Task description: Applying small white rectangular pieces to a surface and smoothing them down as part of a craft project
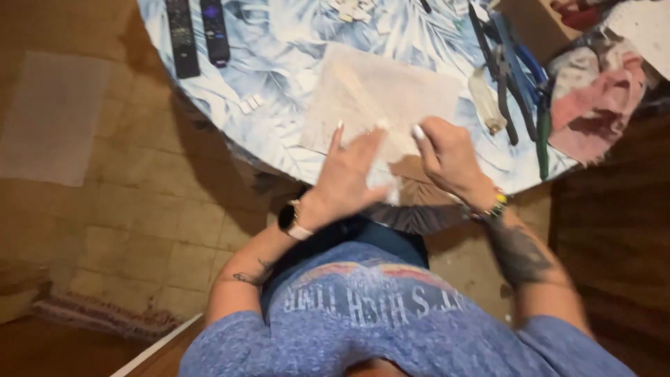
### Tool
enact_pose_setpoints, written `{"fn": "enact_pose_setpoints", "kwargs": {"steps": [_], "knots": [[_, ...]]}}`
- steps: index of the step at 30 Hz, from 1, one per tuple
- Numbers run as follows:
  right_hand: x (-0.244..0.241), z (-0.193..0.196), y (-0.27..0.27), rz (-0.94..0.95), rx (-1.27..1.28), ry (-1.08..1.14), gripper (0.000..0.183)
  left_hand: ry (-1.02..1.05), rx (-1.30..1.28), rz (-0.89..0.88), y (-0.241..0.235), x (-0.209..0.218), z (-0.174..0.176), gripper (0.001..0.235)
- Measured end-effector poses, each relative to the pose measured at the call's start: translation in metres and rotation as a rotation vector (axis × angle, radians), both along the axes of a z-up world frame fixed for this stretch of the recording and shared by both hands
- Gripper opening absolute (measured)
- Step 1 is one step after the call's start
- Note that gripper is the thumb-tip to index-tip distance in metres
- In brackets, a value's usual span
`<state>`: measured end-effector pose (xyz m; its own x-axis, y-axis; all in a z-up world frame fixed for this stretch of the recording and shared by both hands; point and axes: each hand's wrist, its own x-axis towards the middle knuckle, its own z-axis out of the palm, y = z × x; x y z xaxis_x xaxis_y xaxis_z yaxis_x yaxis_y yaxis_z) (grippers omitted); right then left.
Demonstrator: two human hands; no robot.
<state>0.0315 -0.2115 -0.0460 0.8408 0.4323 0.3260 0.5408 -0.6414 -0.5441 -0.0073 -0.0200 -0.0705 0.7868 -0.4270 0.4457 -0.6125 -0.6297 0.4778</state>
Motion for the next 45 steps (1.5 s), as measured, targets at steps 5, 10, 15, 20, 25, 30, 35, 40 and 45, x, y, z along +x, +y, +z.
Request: {"fn": "enact_pose_setpoints", "kwargs": {"steps": [5, 10, 15, 20, 25, 30, 35, 40, 45], "knots": [[0.002, 0.003, 0.029, 0.09, 0.261, 0.004, 0.023, 0.168, -0.607, -0.007, -0.002, 0.012, 0.025, 0.056], [0.006, -0.004, 0.033, 0.11, 0.345, 0.038, 0.024, 0.269, -0.749, -0.034, -0.008, 0.019, 0.018, 0.056], [0.006, -0.002, 0.033, 0.14, 0.403, 0.066, 0.023, 0.29, -0.751, -0.027, -0.009, 0.021, 0.024, 0.047], [0.004, 0.002, 0.034, 0.149, 0.434, 0.089, 0.024, 0.294, -0.768, -0.033, -0.01, 0.018, 0.026, 0.046], [0.0, 0.009, 0.036, 0.146, 0.518, 0.19, 0.026, 0.259, -0.748, -0.045, -0.011, 0.015, 0.034, 0.046], [-0.011, 0.026, 0.044, 0.109, 0.656, 0.291, 0.027, 0.116, -0.684, 0.061, -0.014, 0.016, 0.029, 0.041], [-0.01, 0.017, 0.045, 0.133, 0.725, 0.347, 0.028, -0.002, -0.634, 0.102, -0.011, 0.018, 0.025, 0.03], [-0.012, 0.019, 0.045, 0.178, 0.73, 0.399, 0.027, -0.095, -0.581, 0.114, -0.008, 0.016, 0.027, 0.026], [-0.003, 0.015, 0.038, 0.144, 0.673, 0.436, 0.027, -0.155, -0.521, 0.119, -0.006, 0.012, 0.034, 0.024]]}}
